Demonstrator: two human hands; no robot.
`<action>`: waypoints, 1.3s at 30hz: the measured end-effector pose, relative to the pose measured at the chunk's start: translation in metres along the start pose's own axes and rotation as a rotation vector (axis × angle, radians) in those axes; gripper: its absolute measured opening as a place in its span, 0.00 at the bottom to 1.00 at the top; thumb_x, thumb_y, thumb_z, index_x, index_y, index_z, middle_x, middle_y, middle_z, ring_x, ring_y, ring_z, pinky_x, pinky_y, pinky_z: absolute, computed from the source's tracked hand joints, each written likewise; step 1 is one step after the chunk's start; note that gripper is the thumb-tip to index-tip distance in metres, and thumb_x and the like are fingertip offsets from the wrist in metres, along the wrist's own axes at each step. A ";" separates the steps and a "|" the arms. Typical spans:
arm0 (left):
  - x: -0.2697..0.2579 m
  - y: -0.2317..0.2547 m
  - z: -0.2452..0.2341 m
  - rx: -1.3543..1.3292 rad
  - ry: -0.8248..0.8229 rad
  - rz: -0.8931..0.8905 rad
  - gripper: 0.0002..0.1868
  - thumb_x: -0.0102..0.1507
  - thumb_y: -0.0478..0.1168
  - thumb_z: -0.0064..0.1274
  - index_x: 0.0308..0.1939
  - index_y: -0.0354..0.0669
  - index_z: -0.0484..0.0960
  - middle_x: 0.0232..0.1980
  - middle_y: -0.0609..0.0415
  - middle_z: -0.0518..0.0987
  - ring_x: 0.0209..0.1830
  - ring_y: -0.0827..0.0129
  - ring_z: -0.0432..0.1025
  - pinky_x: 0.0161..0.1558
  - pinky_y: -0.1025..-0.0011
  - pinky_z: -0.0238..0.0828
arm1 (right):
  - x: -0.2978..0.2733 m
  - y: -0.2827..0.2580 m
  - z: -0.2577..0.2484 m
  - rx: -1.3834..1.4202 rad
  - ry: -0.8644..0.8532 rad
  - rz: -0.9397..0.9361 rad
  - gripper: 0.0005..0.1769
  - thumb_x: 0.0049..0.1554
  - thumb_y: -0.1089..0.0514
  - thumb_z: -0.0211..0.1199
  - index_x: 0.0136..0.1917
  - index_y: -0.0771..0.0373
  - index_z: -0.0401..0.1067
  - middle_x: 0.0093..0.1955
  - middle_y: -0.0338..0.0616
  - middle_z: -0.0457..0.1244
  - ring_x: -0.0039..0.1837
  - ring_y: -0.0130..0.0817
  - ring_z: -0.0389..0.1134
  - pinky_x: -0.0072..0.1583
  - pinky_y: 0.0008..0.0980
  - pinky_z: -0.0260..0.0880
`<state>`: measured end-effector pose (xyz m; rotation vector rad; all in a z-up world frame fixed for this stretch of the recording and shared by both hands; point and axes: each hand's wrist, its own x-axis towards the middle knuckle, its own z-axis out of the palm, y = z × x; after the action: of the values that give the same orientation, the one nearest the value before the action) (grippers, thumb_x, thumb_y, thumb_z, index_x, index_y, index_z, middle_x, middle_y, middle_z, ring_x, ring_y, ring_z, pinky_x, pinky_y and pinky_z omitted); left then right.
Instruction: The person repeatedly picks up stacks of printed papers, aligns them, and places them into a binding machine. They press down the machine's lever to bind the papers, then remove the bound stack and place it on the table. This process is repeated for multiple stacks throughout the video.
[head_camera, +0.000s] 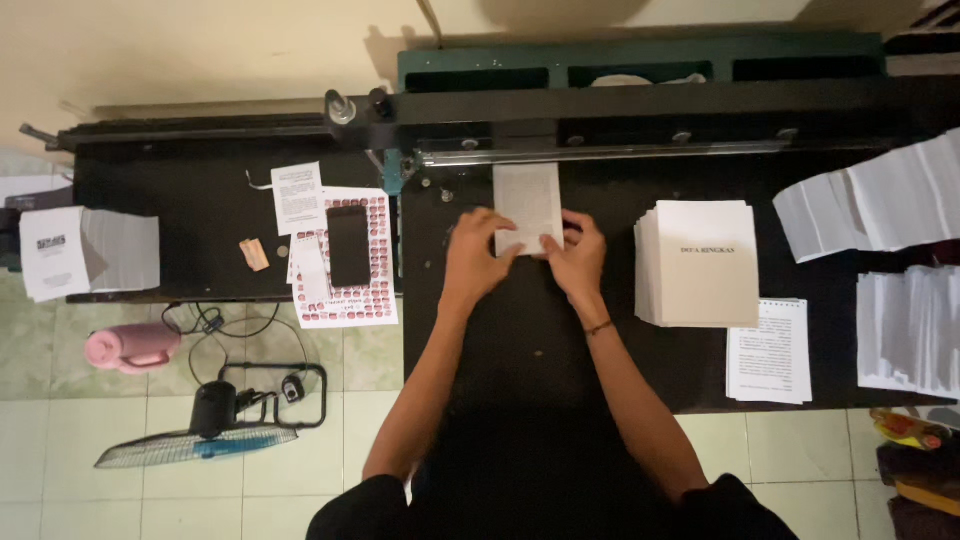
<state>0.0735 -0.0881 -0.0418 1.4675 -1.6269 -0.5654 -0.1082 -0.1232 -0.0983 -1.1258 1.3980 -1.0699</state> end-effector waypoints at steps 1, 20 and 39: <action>0.003 0.000 0.000 0.002 0.004 -0.008 0.17 0.49 0.35 0.72 0.39 0.48 0.84 0.41 0.50 0.79 0.47 0.49 0.73 0.52 0.56 0.70 | 0.007 -0.002 0.003 -0.002 -0.008 0.003 0.30 0.54 0.75 0.67 0.68 0.74 0.63 0.48 0.67 0.68 0.44 0.50 0.75 0.39 0.38 0.78; 0.007 -0.056 0.035 0.282 0.069 0.264 0.05 0.57 0.45 0.67 0.36 0.59 0.88 0.43 0.67 0.83 0.43 0.62 0.72 0.41 0.64 0.67 | 0.011 -0.057 -0.002 0.029 -0.130 0.111 0.35 0.55 0.73 0.64 0.74 0.68 0.62 0.44 0.68 0.68 0.43 0.53 0.74 0.42 0.45 0.81; 0.003 -0.047 0.028 0.207 0.090 0.255 0.05 0.57 0.36 0.65 0.33 0.54 0.86 0.42 0.65 0.84 0.43 0.61 0.74 0.43 0.66 0.71 | 0.017 -0.043 -0.016 0.255 -0.277 0.258 0.42 0.58 0.78 0.56 0.81 0.56 0.55 0.44 0.80 0.65 0.45 0.67 0.73 0.47 0.50 0.82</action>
<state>0.0774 -0.1062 -0.0934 1.3802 -1.8080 -0.1899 -0.1210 -0.1470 -0.0572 -0.8454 1.1170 -0.8441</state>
